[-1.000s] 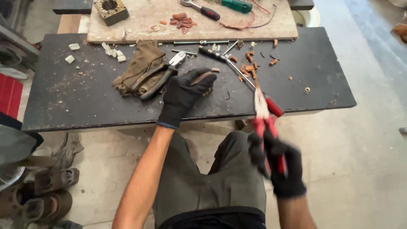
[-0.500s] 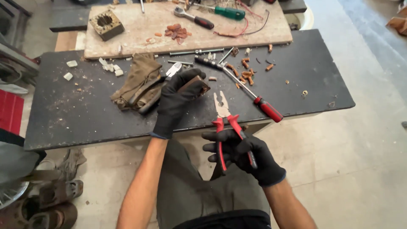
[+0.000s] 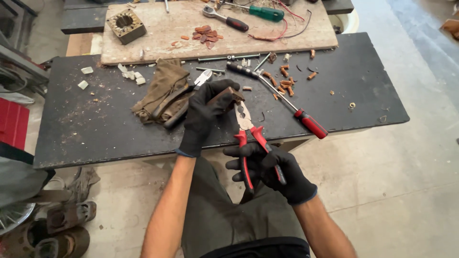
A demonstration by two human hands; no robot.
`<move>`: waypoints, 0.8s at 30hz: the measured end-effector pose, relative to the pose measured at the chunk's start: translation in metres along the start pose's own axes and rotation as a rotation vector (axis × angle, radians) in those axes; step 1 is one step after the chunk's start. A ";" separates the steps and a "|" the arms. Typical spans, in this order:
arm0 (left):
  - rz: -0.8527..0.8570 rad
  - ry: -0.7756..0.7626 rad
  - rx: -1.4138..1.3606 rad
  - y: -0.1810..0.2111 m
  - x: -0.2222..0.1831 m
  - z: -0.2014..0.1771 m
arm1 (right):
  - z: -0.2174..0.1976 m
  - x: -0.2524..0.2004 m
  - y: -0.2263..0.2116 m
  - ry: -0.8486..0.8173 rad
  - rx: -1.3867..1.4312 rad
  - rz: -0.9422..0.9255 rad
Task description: Disassembling a motor stator by pulling out copper wire windings using pliers
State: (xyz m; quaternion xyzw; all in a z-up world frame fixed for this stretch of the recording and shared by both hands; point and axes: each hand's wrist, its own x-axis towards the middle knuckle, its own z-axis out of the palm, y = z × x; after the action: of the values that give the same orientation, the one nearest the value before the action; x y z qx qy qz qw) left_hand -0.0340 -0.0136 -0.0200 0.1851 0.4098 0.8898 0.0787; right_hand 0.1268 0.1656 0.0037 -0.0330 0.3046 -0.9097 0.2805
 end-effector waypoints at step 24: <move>0.058 -0.169 0.802 0.002 -0.011 0.020 | 0.058 0.001 0.008 0.603 0.032 -0.145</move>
State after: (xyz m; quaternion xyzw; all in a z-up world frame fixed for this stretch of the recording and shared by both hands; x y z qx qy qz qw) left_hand -0.0165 -0.0039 -0.0099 0.2848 0.7108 0.6431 0.0084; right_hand 0.1432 0.1288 0.0464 0.2212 0.3565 -0.9007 0.1125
